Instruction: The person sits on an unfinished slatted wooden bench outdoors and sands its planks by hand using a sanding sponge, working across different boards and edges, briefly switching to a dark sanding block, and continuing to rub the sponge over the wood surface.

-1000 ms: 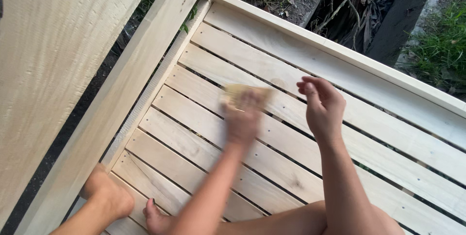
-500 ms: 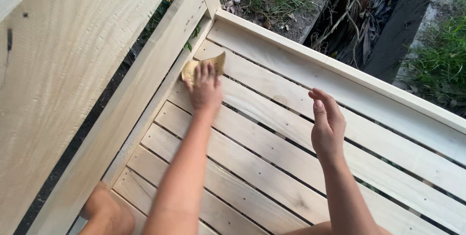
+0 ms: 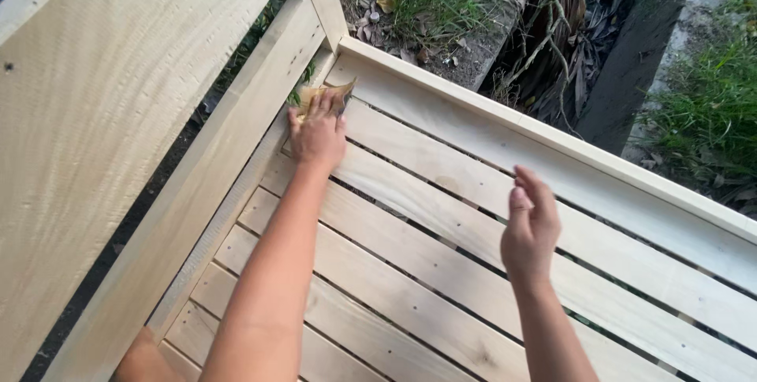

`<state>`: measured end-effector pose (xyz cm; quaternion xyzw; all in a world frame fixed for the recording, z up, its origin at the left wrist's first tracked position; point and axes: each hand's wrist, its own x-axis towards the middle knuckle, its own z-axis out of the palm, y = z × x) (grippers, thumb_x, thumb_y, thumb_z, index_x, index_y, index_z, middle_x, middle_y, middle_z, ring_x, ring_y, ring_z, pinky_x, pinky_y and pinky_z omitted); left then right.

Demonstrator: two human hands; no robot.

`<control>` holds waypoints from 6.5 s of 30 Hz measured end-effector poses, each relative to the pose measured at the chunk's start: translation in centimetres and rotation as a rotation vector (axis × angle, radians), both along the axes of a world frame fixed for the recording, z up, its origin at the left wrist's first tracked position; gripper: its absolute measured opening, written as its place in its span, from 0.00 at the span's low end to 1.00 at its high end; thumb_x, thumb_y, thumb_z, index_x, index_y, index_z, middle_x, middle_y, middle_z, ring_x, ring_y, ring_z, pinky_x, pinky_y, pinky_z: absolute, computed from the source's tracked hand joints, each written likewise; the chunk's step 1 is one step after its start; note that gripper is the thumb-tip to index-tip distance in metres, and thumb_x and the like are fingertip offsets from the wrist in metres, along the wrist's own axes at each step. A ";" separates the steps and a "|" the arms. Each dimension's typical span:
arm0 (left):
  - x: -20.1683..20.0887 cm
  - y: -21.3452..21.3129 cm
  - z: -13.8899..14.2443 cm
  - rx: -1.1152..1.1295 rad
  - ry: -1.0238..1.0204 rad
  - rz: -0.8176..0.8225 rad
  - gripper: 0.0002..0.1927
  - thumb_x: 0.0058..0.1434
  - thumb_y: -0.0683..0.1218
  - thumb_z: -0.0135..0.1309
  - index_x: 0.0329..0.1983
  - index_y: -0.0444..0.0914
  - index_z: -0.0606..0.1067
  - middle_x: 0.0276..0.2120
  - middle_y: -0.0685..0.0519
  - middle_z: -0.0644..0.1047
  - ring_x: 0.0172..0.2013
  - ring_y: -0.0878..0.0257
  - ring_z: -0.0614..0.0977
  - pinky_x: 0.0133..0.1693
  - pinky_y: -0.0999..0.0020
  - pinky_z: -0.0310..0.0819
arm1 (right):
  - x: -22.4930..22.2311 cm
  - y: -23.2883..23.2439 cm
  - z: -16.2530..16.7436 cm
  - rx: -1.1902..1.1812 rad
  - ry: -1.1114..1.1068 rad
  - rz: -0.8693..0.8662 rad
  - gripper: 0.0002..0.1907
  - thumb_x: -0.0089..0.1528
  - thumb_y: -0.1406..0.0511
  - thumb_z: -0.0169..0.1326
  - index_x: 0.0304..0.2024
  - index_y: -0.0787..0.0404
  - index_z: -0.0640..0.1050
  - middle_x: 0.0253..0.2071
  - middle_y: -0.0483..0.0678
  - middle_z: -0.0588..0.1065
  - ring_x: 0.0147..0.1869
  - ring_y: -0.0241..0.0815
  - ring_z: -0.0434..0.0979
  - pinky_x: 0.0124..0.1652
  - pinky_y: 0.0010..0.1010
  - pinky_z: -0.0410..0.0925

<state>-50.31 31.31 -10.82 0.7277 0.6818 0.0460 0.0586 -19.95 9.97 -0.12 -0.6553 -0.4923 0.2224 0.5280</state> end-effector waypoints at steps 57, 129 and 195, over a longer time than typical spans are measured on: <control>1.2 -0.2 4.5 0.116 -0.032 -0.335 0.31 0.59 0.52 0.56 0.68 0.47 0.71 0.65 0.50 0.71 0.62 0.56 0.75 0.66 0.48 0.57 | -2.3 0.7 -0.7 -0.055 -0.208 0.165 0.22 0.64 0.68 0.55 0.62 0.63 0.73 0.54 0.55 0.78 0.59 0.53 0.77 0.57 0.40 0.69; 5.1 -0.6 5.8 0.276 0.043 -0.633 0.08 0.55 0.37 0.56 0.35 0.42 0.79 0.41 0.53 0.80 0.40 0.52 0.84 0.38 0.57 0.80 | -3.1 0.9 0.4 -0.108 -0.058 0.195 0.10 0.65 0.71 0.53 0.48 0.62 0.81 0.43 0.50 0.82 0.45 0.45 0.83 0.44 0.31 0.73; 9.4 1.3 12.1 0.026 0.275 -0.812 0.10 0.54 0.43 0.58 0.32 0.53 0.83 0.32 0.53 0.83 0.36 0.53 0.85 0.36 0.57 0.80 | -3.3 1.0 0.5 -0.148 -0.013 0.200 0.09 0.65 0.70 0.53 0.46 0.64 0.82 0.43 0.52 0.83 0.48 0.44 0.86 0.42 0.29 0.75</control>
